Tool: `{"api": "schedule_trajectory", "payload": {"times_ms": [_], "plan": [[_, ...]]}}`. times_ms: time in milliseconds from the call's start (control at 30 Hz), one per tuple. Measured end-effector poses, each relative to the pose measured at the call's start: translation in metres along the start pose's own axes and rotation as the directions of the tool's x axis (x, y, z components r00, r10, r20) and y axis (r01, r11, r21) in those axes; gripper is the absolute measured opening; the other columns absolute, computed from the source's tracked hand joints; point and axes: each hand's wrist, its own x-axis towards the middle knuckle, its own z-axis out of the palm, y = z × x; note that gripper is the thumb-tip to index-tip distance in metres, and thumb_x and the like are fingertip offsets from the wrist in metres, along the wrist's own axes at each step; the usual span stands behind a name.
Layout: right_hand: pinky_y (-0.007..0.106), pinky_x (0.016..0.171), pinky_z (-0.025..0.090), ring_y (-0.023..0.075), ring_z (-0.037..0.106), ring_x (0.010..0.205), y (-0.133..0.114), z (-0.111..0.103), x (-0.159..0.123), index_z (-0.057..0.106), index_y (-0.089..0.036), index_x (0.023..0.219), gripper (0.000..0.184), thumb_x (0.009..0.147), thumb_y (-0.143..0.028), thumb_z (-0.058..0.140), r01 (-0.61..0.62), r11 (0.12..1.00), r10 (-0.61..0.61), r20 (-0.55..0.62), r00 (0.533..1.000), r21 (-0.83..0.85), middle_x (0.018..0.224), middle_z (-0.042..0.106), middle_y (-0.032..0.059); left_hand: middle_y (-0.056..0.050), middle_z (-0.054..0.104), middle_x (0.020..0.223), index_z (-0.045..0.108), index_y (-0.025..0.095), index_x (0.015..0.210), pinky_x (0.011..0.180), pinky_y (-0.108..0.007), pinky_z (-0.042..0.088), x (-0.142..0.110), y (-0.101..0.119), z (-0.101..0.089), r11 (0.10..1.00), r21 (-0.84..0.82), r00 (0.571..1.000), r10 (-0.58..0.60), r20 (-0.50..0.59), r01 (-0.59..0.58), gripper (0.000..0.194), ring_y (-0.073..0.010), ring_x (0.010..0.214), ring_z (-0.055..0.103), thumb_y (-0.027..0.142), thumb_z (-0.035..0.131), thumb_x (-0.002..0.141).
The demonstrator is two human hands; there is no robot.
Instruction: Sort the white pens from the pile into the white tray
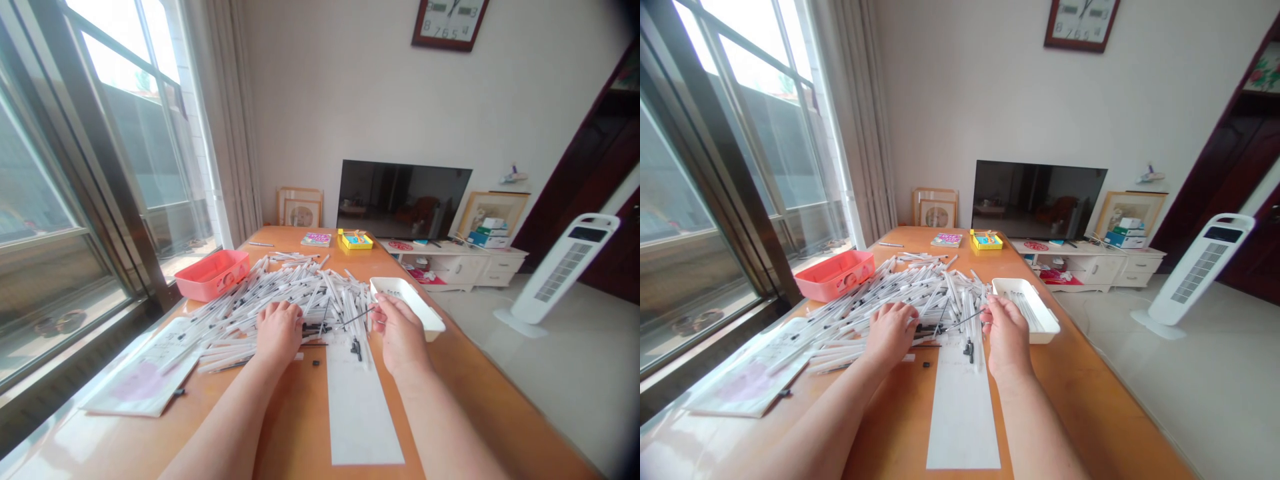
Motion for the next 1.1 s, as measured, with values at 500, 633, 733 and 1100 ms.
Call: {"api": "schedule_trajectory", "payload": {"times_ms": [500,633,733,1100], "plan": [[0.018,0.045,0.040,0.0118,0.060,0.061,0.000,0.000,0.000,0.072,-0.018,0.088,0.037,0.066,-0.046,0.082,-0.010,1.000,0.010,0.003,1.000,-0.010,0.077,0.070,0.0040,-0.002,0.069,0.083,0.061,0.021,0.093,0.072,-0.029,0.045,0.006,-0.015,-0.013,0.816,-0.569,0.984,-0.164,-0.062,0.100,0.016,-0.0183,0.078,0.063,0.034,0.055,0.085],[0.019,0.045,0.041,0.0118,0.061,0.062,-0.001,0.000,-0.001,0.072,-0.018,0.088,0.036,0.066,-0.045,0.083,-0.011,1.000,0.011,0.017,1.000,-0.005,0.077,0.070,0.0036,-0.004,0.067,0.083,0.059,0.018,0.094,0.073,-0.030,0.050,0.010,-0.013,-0.015,0.483,-0.863,0.933,-0.357,-0.044,0.145,0.021,-0.0183,0.079,0.065,0.033,0.059,0.079],[0.019,0.045,0.041,0.0120,0.061,0.062,-0.001,0.001,-0.001,0.072,-0.019,0.088,0.037,0.065,-0.045,0.083,-0.017,1.000,0.017,0.025,1.000,-0.003,0.076,0.071,0.0032,-0.002,0.064,0.082,0.057,0.017,0.094,0.073,-0.031,0.054,0.011,-0.013,-0.021,0.146,-0.972,0.861,-0.501,0.087,0.183,0.022,-0.0162,0.076,0.067,0.028,0.063,0.075],[0.019,0.050,0.044,0.0118,0.061,0.065,-0.001,0.001,-0.005,0.074,-0.018,0.101,0.037,0.073,-0.041,0.080,-0.010,1.000,0.007,0.108,0.994,0.028,0.081,0.072,0.0057,0.000,0.058,0.077,0.055,0.019,0.097,0.061,-0.022,0.055,0.006,-0.002,-0.027,-0.361,-0.890,0.793,-0.436,0.425,0.278,0.013,-0.0081,0.061,0.061,0.011,0.059,0.087]]}}
